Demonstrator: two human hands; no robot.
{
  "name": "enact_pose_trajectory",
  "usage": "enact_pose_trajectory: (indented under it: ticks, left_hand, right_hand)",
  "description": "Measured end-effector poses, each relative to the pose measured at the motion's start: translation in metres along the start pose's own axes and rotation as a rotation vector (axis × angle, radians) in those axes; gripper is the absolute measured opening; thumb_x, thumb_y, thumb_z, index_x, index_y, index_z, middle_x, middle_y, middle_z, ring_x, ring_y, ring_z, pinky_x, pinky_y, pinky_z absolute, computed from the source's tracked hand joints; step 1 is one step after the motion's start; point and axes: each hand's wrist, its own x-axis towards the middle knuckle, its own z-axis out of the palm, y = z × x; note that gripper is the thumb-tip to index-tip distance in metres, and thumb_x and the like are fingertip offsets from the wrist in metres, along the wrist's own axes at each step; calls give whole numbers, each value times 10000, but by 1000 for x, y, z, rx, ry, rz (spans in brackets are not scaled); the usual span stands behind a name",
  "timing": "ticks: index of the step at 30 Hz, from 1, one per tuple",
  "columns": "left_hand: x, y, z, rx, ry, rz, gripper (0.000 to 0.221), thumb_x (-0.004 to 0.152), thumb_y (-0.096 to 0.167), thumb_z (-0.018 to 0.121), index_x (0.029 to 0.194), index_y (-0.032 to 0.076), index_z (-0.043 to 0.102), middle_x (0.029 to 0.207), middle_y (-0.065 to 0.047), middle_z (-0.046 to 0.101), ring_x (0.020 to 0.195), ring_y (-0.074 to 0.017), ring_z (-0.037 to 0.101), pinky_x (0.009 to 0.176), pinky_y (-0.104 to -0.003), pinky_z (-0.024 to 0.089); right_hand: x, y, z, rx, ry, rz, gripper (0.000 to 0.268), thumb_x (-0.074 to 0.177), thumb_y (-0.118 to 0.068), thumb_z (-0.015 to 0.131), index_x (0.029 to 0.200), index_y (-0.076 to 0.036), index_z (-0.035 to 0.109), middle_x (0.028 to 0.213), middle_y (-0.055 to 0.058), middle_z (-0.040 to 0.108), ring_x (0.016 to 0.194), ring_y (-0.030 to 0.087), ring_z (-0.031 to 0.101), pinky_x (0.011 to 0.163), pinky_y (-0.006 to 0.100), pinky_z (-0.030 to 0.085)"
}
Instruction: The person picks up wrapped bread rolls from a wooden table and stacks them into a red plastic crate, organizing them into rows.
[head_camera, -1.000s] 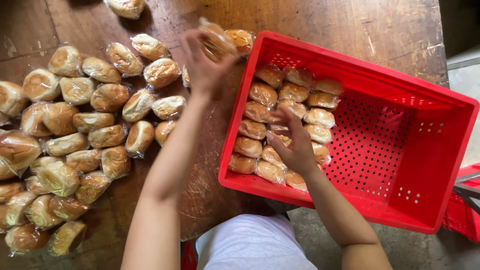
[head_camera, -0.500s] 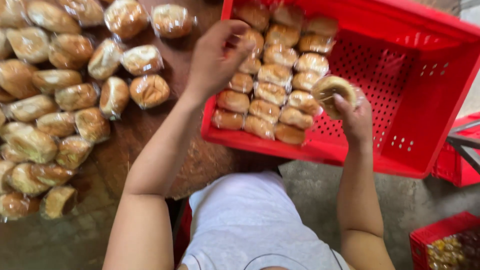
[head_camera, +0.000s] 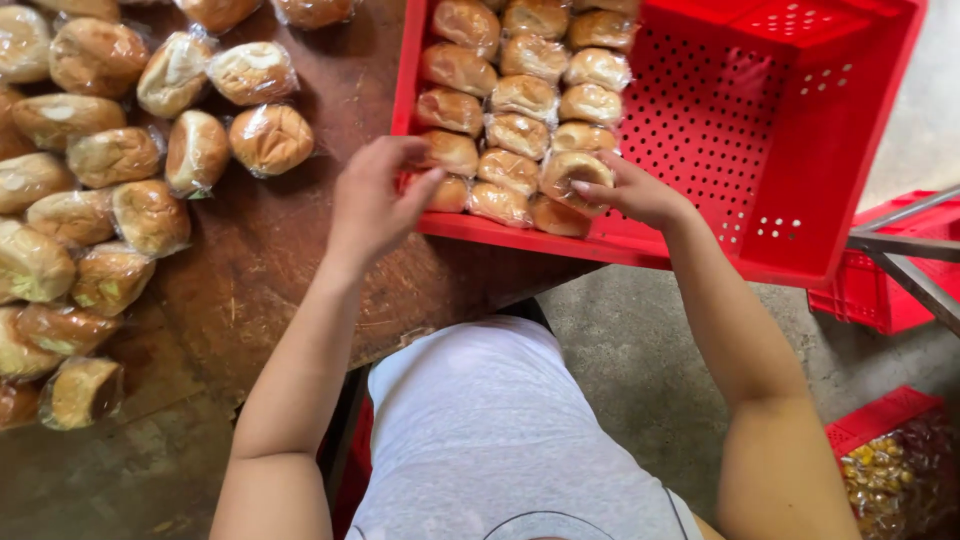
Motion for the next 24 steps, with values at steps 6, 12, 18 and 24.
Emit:
enact_pose_trajectory:
  ticks: [6,12,18,24]
  left_hand:
    - [18,56,51,179,-77,353,355,932,283,763,1207,81,664,1170,-122,645,1104,-342,610,942,-461,507]
    - [21,65,103,97,-261,391,358,937,280,746,1216,81,643,1160,-119,638,1112,-345,613,943,-462,508]
    - [-2,48,68,87,-94,304,344,925,224,755,1212,59,662,1174,-145,666,1114,-344,639,949,-449,529]
    - [-61,7,-26,80,286,25,266,955,168,765,1183,53,691,1104,-115,717,1020,-275,714,888,-362,564]
  right_hand:
    - [-34,-19,-26,664,249,-161,592,981,-414,620,1495,-247,377,1379,5,573,1174,197,601,836,435,536]
    - [16,-25,-5,586,202,-68,616,933,-435,656,1442,-224,380,1344,15,571,1182,204,609,860,475,593]
    - [21,-26,-3,343,233,-472,465,1071,-283,758,1393,-2,573,1289,102,676,1183,180,646,1046,370,534]
    - [31,-74,98,-135,203,-484,500,952,-240,743,1322,-9,499,1174,96,651,1050,165,656,858,332,581]
